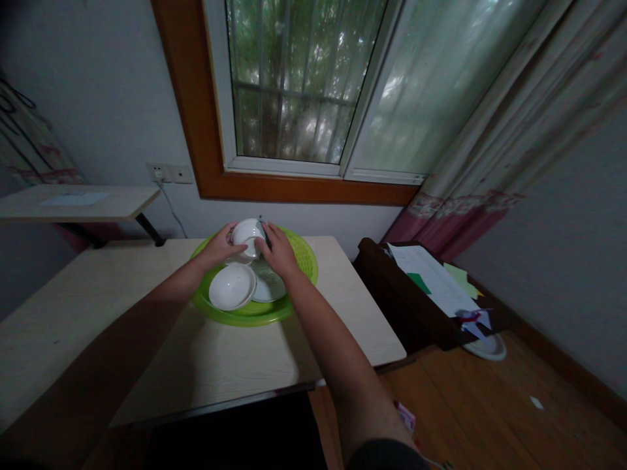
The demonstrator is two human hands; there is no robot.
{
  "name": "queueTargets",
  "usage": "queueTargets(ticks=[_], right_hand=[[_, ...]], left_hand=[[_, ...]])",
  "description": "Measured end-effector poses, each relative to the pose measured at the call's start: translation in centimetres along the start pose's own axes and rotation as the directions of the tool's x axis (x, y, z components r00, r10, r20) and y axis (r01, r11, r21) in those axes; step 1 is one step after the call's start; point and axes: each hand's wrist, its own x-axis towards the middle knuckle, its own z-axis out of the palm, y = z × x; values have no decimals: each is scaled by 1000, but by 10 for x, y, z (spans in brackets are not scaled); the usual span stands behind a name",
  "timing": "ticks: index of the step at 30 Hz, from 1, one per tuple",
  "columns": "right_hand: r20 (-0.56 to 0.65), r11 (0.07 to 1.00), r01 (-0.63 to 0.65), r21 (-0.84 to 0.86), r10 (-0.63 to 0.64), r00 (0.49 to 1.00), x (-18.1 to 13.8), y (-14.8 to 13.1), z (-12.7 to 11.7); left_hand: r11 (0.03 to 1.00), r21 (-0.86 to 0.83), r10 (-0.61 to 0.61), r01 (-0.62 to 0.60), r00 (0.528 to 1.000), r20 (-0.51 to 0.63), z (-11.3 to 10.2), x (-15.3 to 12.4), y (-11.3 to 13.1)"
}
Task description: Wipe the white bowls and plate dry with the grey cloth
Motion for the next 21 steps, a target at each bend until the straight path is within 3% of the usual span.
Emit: queueTargets(ticks=[4,7,10,16,21], right_hand=[[131,963,219,-157,-199,971,-2,-21,-2],[213,918,317,-238,-269,939,-2,-34,-2],[177,918,285,-275,-244,954,-2,-36,-3],[-26,969,99,-226,-107,994,1,-17,-3],[-18,963,130,-236,-138,990,0,-18,-3]], left_hand=[[991,128,30,-26,999,-30,-2,4,-3],[978,209,33,-30,999,-12,-3,6,-4],[976,214,44,-42,999,-1,-4,7,-6],[985,166,57,-45,996,-68,-9,12,-16],[986,165,40,-29,997,-62,-9,11,-15]])
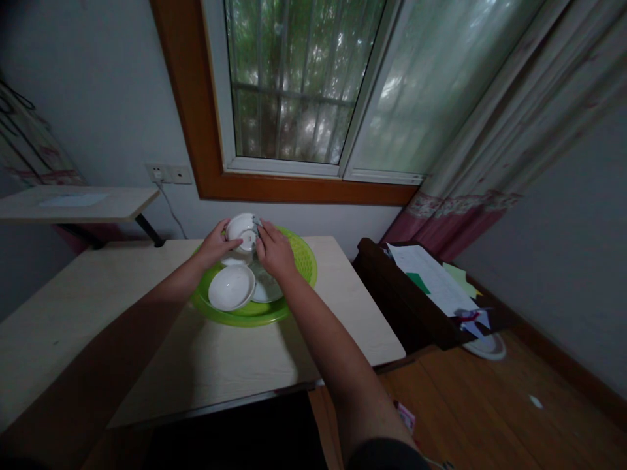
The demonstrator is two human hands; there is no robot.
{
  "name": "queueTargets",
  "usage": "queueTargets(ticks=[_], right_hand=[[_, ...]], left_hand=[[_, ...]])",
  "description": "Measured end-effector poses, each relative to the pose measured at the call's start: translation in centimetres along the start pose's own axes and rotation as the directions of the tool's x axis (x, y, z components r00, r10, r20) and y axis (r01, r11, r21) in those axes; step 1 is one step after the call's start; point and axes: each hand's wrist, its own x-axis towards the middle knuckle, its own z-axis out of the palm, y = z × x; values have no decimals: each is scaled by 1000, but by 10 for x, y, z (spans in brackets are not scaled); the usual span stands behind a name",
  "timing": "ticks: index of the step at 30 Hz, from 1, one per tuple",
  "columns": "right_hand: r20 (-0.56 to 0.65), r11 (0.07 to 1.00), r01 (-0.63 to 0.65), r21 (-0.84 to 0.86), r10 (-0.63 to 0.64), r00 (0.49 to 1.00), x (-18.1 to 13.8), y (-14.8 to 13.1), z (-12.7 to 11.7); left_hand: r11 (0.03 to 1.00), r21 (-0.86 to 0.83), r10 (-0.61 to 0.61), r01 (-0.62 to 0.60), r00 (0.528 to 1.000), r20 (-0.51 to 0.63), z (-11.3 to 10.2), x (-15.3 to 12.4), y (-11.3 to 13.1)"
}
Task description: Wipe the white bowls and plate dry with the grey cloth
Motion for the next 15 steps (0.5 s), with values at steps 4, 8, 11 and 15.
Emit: queueTargets(ticks=[4,8,11,15], right_hand=[[94,991,130,-18,-128,987,0,-12,-4],[132,983,185,-5,-183,974,1,-18,-4],[87,989,136,52,-140,986,2,-14,-2],[1,980,-32,195,33,999,1,-1,3]], left_hand=[[999,34,22,-24,999,42,1,-2,3],[998,39,43,-45,998,52,2,-3,6],[1000,-8,24,-24,999,43,2,-4,8],[996,-85,-38,36,999,-18,1,-3,7]])
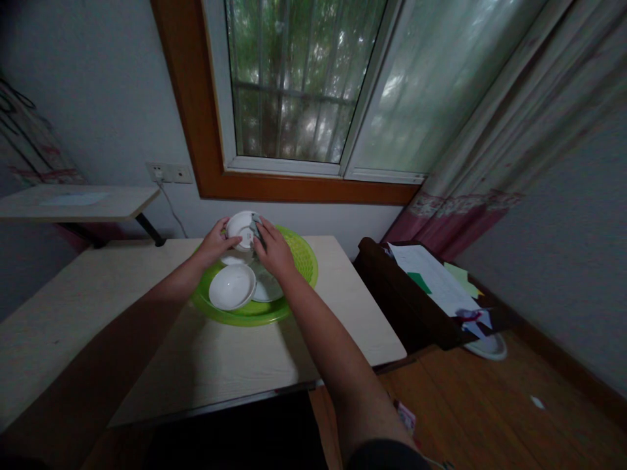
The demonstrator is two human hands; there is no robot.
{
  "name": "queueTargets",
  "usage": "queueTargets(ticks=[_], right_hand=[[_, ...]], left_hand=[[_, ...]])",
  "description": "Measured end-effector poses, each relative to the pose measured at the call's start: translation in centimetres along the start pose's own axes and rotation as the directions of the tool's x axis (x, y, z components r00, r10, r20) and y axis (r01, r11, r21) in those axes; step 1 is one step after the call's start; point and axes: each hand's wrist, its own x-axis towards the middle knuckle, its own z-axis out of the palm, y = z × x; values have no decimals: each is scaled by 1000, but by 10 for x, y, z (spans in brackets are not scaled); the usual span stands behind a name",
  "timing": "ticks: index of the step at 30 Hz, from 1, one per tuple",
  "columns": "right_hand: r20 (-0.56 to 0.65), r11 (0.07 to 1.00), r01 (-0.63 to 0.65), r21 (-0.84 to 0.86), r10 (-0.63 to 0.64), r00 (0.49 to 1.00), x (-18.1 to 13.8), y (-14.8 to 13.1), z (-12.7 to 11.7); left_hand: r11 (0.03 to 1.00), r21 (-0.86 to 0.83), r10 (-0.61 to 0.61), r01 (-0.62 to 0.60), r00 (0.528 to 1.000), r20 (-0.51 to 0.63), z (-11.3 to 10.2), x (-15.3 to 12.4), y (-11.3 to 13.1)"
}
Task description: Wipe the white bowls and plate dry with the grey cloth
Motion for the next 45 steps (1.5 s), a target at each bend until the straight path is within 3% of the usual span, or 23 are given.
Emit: queueTargets(ticks=[6,10,18,22,30,34,40,45], right_hand=[[-47,966,-172,193,184,982,-1,19,4],[-60,957,-187,221,204,977,0,21,7],[-102,961,-196,195,218,971,-1,24,9],[-95,975,-176,133,190,977,-1,25,6],[8,997,-38,72,37,999,-2,11,-4],[22,999,37,-28,-36,999,0,4,-5],[151,967,164,-194,-136,979,-1,-17,-8],[77,974,109,-200,-95,992,0,-14,-7]], left_hand=[[985,-153,-78,75,997,-12,-1,-2,4],[966,-234,-104,114,993,57,3,-8,14],[960,-227,-124,163,977,176,4,-19,22],[976,-164,-107,142,973,204,5,-22,25],[1000,-15,21,-18,981,191,5,-14,20],[999,19,43,-47,984,170,2,-10,13],[996,66,47,-54,993,109,1,-7,5],[999,25,35,-35,999,22,1,-4,2]])
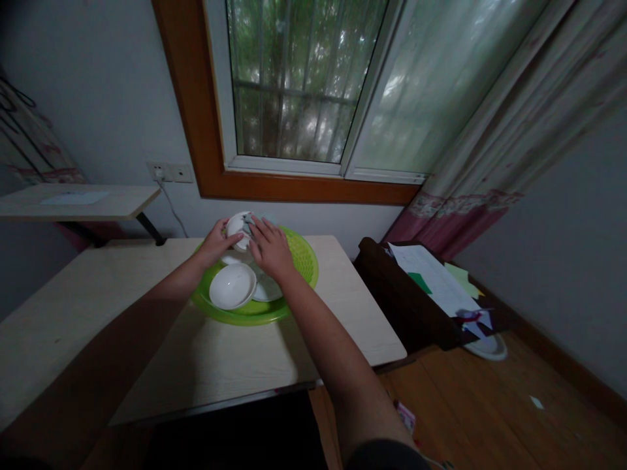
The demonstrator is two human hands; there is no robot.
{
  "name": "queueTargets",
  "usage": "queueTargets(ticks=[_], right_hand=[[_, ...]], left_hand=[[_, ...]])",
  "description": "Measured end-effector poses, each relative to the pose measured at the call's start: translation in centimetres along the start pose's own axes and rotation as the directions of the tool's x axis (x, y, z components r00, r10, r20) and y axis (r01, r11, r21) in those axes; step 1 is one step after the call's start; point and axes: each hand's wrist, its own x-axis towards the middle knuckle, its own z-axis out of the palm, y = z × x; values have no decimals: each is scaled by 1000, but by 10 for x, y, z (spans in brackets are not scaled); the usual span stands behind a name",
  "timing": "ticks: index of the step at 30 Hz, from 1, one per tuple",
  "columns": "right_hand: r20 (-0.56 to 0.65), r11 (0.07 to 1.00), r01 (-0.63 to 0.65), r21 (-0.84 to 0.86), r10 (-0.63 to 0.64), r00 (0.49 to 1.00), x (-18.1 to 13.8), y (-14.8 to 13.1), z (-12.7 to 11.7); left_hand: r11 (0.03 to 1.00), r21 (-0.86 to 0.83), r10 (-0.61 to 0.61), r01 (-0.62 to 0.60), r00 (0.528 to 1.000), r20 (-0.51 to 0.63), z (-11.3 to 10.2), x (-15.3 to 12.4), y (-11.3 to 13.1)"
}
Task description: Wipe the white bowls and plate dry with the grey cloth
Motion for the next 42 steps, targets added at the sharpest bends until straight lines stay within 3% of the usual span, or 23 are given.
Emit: queueTargets(ticks=[7,11,17,21,26,31,35,42], right_hand=[[-54,995,-90,53,93,994,-2,16,9],[-30,997,-67,29,68,997,-3,13,8],[46,999,25,22,-26,999,-1,0,3],[55,999,27,33,-29,998,1,-2,3],[-2,991,-80,105,80,997,-1,10,13],[33,968,-204,149,202,979,-5,18,20],[28,980,-129,152,127,992,-5,15,17],[68,995,64,77,-69,995,-1,3,10]], left_hand=[[997,-66,-56,50,994,-95,-2,3,2],[998,-33,-48,46,998,-50,-1,1,2],[995,84,57,-59,998,28,1,0,-2],[996,83,35,-37,999,27,2,0,-3],[999,46,-19,23,995,-97,-3,5,-9],[999,12,-39,41,987,-153,-5,8,-15],[1000,18,-12,14,994,-113,-4,4,-8],[979,194,55,-56,998,11,-1,0,-3]])
